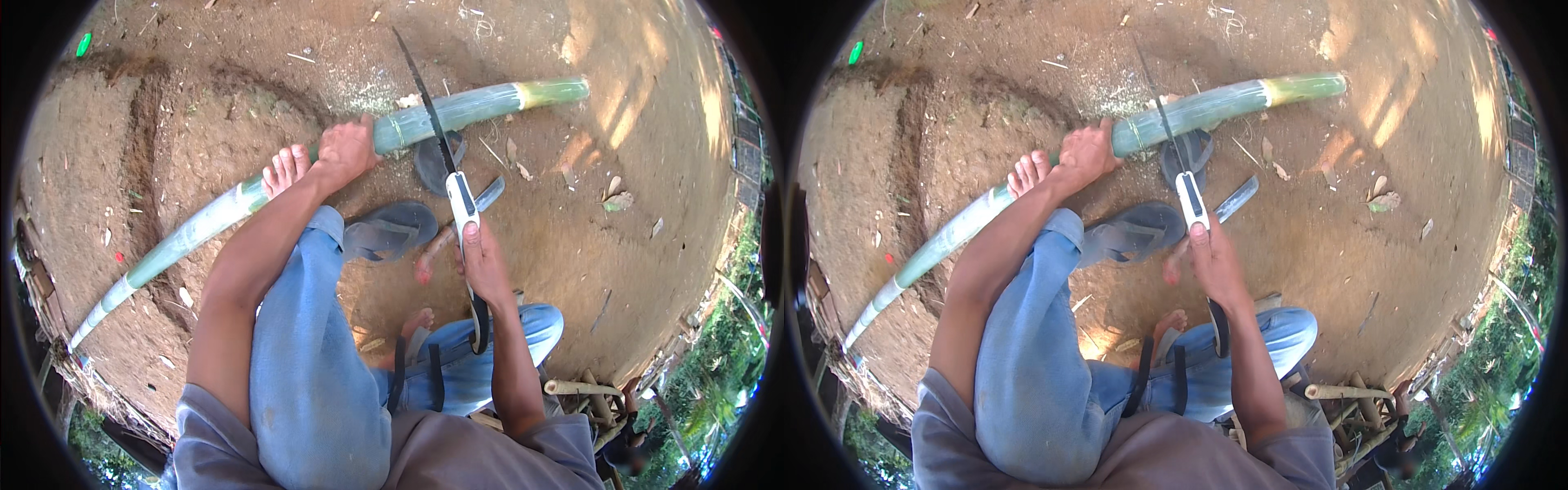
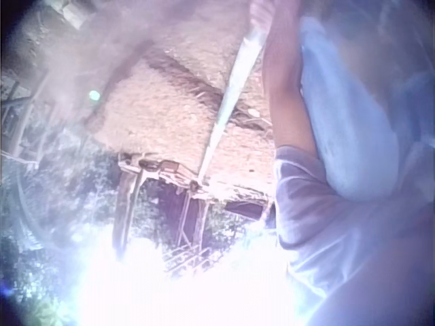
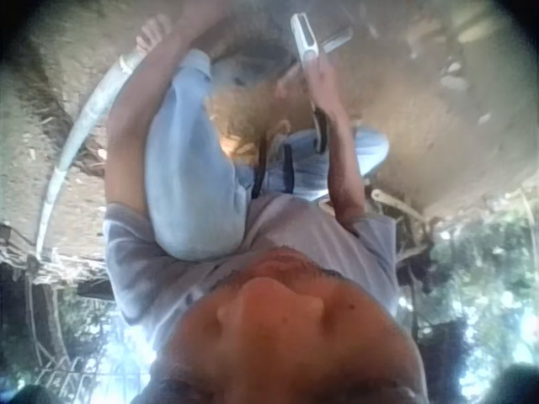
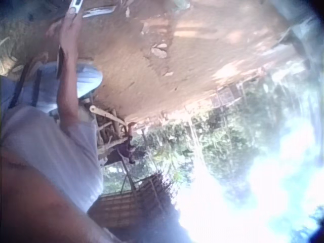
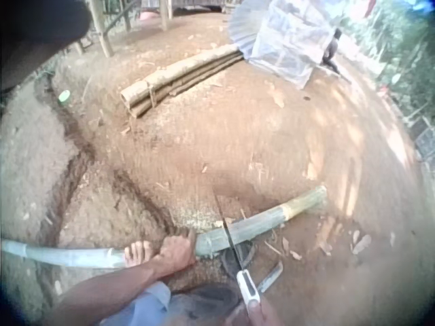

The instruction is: The person measures a long green bamboo pole with a tape measure and marks a cut line. They then use a hand saw to cut the bamboo pole at the marked point while sitting on the ground.

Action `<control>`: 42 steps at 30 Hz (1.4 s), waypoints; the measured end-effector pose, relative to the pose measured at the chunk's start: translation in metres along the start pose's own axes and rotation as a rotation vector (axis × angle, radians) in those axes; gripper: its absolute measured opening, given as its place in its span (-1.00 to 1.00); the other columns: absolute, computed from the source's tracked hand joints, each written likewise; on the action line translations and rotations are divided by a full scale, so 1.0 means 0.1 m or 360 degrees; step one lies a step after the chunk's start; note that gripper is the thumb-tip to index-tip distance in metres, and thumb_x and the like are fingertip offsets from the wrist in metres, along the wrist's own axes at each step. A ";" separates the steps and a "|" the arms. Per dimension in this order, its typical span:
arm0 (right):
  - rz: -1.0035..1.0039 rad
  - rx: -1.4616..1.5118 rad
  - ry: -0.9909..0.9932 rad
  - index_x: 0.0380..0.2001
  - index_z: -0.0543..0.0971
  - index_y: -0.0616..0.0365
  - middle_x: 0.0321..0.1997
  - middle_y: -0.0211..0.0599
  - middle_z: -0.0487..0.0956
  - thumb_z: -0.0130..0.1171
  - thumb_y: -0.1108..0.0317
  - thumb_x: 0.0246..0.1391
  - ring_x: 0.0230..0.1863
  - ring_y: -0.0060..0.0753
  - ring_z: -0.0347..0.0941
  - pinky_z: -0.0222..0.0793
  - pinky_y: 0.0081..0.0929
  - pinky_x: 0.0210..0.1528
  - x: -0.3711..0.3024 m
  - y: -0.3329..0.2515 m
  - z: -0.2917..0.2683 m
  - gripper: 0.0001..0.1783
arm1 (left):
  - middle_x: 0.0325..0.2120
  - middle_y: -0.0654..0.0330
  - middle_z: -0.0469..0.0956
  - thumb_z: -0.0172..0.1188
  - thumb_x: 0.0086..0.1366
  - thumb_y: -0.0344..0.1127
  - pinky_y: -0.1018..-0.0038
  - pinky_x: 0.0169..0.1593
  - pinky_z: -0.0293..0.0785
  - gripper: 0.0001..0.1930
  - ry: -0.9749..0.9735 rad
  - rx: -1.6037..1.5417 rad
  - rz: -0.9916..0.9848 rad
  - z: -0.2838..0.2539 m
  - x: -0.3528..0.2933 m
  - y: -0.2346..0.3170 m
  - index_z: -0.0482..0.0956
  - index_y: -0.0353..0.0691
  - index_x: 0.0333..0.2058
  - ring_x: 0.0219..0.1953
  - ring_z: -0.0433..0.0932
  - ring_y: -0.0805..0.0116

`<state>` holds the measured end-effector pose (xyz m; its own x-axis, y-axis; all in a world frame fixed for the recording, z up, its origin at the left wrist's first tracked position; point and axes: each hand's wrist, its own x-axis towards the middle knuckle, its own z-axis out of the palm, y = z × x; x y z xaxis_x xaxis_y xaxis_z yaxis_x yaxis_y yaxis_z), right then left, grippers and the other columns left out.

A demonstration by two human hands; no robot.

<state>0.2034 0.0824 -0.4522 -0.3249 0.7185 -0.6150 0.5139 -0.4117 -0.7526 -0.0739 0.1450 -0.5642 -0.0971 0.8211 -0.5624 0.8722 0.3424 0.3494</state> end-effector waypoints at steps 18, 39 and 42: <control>-0.0136 -0.0215 -0.0059 -0.13 0.39 0.29 -0.63 -0.24 0.43 -0.21 -0.10 0.46 -0.62 -0.33 0.52 0.40 -0.36 -0.53 0.38 0.54 0.22 -0.44 | -0.20 -0.17 0.66 0.45 -0.07 -0.03 0.10 0.04 0.56 -0.34 -0.0068 -0.0024 0.0137 -0.23 0.18 -0.16 0.53 -0.30 -0.03 -0.09 0.66 -0.09; 0.0064 -0.0002 -0.0197 -0.05 0.41 0.27 -0.47 0.05 0.46 -0.14 -0.08 0.43 -0.36 0.11 0.49 0.36 -0.12 -0.26 0.28 0.42 0.10 -0.46 | -0.18 -0.14 0.66 0.44 -0.14 -0.01 0.13 0.07 0.53 -0.33 -0.0232 -0.0126 0.0138 -0.29 0.36 -0.33 0.59 -0.28 -0.05 -0.07 0.64 -0.09; -0.0042 -0.0196 -0.0105 -0.10 0.42 0.28 -0.47 -0.03 0.47 -0.15 -0.08 0.44 -0.39 -0.06 0.49 0.37 -0.16 -0.29 0.44 0.60 0.14 -0.47 | -0.18 -0.14 0.66 0.43 -0.10 -0.01 0.13 0.06 0.55 -0.35 -0.0216 -0.0071 0.0113 -0.24 0.31 -0.21 0.60 -0.31 -0.07 -0.08 0.64 -0.09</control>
<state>0.2094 0.0814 -0.5279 -0.3894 0.6880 -0.6124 0.5966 -0.3182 -0.7368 -0.1071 0.1744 -0.5711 0.0324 0.7759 -0.6301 0.8523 0.3078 0.4230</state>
